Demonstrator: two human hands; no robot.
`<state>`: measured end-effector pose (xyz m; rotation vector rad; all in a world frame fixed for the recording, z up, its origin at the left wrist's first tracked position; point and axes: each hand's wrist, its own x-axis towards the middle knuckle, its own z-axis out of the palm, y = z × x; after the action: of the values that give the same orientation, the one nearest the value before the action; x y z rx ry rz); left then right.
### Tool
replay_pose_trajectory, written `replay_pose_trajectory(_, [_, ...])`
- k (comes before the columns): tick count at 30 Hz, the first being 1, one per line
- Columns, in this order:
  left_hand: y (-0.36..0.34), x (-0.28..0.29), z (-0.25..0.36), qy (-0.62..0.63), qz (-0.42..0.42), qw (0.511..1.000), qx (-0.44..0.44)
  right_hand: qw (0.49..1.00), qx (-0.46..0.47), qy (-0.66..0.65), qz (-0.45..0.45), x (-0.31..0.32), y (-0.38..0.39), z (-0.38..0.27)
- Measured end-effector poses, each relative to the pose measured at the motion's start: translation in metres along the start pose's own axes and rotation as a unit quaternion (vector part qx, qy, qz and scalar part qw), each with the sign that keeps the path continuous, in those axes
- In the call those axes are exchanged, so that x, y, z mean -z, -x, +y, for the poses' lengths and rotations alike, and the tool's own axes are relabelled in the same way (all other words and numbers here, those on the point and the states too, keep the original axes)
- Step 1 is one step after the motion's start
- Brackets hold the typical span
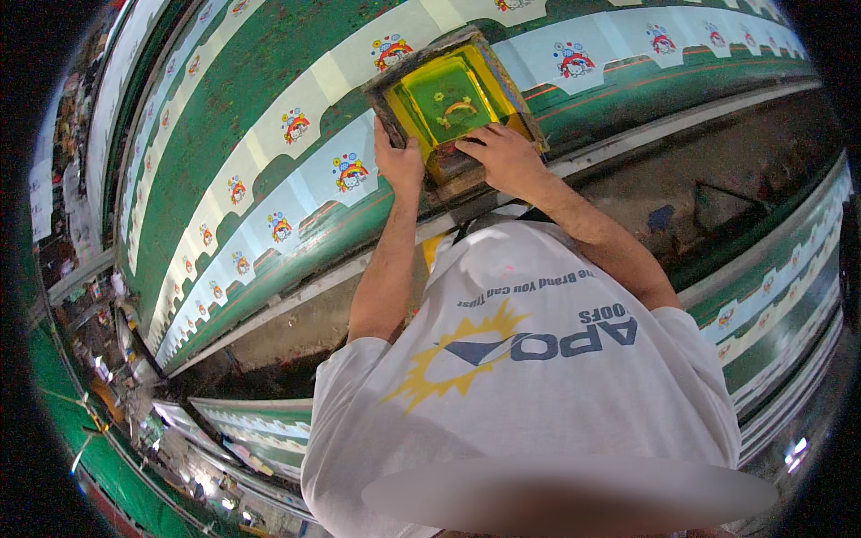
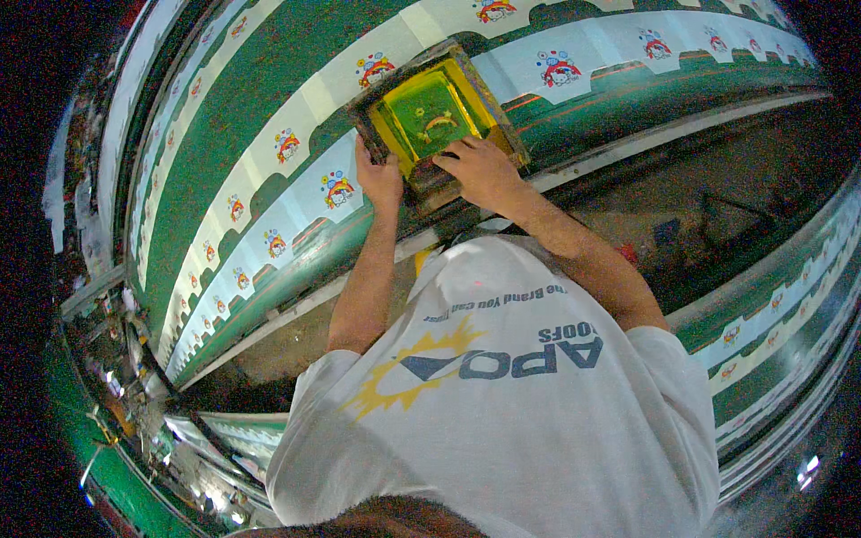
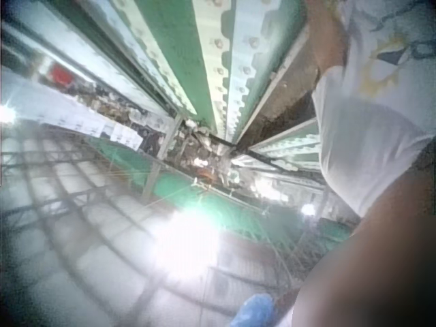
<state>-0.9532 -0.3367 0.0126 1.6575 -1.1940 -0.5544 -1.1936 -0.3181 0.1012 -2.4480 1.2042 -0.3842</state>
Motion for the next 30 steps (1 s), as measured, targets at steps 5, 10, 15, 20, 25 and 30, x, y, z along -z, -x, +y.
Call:
replay_pose_trajectory(5, [0.0, 0.005, 0.019, -0.003, -0.027, 0.998, 0.051, 0.999, 0.007, -0.013, -0.034, 0.008, -0.011, 0.006])
replay_pose_trajectory(10, [0.002, 0.005, 0.035, -0.02, -0.02, 0.998, 0.061, 0.996, -0.007, -0.047, -0.069, 0.019, -0.019, 0.009])
replay_pose_trajectory(15, [0.0, 0.006, 0.026, -0.056, -0.02, 0.998, 0.02, 0.995, -0.019, -0.064, -0.081, 0.019, -0.012, 0.009])
replay_pose_trajectory(20, [0.001, 0.0, 0.013, -0.014, 0.003, 1.0, 0.013, 0.999, 0.031, 0.009, -0.007, 0.012, -0.003, 0.008])
replay_pose_trajectory(25, [0.006, 0.002, 0.013, -0.092, 0.006, 0.996, 0.008, 1.0, -0.005, -0.011, 0.01, 0.005, -0.048, 0.016])
replay_pose_trajectory(30, [0.006, 0.001, 0.021, -0.071, 0.011, 0.997, 0.011, 0.997, -0.059, 0.014, -0.055, 0.018, -0.111, 0.028])
